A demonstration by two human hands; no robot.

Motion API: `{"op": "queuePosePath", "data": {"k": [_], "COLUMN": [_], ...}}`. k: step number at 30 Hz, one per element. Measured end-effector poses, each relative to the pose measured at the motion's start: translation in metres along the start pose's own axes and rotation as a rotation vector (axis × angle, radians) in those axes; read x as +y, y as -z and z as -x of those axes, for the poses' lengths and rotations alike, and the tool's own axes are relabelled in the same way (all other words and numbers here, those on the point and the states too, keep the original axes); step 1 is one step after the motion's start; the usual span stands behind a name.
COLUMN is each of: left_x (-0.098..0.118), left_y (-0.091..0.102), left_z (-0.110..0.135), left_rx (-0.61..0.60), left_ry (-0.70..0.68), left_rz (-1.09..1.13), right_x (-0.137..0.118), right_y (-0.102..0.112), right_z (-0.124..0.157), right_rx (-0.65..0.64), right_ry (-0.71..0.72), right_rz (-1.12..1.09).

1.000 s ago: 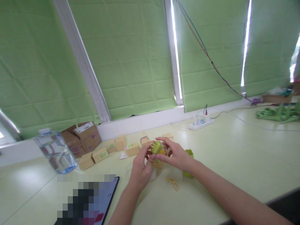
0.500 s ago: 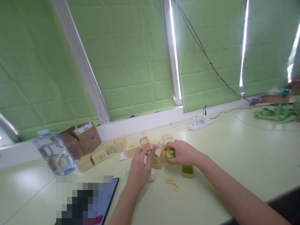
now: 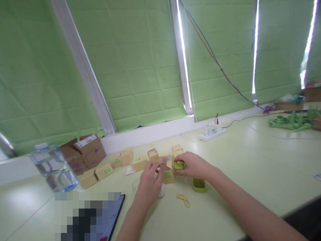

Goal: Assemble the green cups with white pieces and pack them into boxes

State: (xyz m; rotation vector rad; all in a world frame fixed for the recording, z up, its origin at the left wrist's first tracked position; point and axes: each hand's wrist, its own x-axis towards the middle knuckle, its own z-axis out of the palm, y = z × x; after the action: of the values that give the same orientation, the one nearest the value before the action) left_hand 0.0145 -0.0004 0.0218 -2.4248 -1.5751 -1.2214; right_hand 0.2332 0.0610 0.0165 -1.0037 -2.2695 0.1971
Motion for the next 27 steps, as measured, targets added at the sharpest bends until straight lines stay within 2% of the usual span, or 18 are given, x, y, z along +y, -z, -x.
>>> {"op": "queuePosePath", "data": {"k": [4, 6, 10, 14, 20, 27], "left_x": [-0.003, -0.005, -0.007, -0.006, -0.004, -0.001], "left_y": [-0.001, -0.002, -0.003, -0.002, -0.002, -0.002], "left_z": [0.002, 0.002, 0.003, 0.002, -0.001, -0.001], "left_rx": [-0.014, -0.033, -0.095, -0.085, 0.01, 0.034], "left_ry": [-0.02, -0.033, -0.051, -0.069, -0.035, -0.028], "left_rz": [-0.013, -0.01, 0.028, 0.072, 0.096, 0.163], "right_x": [-0.004, -0.01, -0.026, -0.04, -0.042, -0.035], "right_y": [0.008, 0.009, 0.008, 0.008, 0.009, 0.011], "right_z": [0.0, 0.0, 0.005, 0.009, 0.009, 0.005], "right_rx": [0.251, 0.307, 0.237, 0.158, 0.103, 0.236], "right_ry": [-0.003, 0.049, 0.191, 0.271, 0.302, 0.321], "right_rz": [-0.183, -0.327, -0.555, -0.656, -0.617, -0.383]}}
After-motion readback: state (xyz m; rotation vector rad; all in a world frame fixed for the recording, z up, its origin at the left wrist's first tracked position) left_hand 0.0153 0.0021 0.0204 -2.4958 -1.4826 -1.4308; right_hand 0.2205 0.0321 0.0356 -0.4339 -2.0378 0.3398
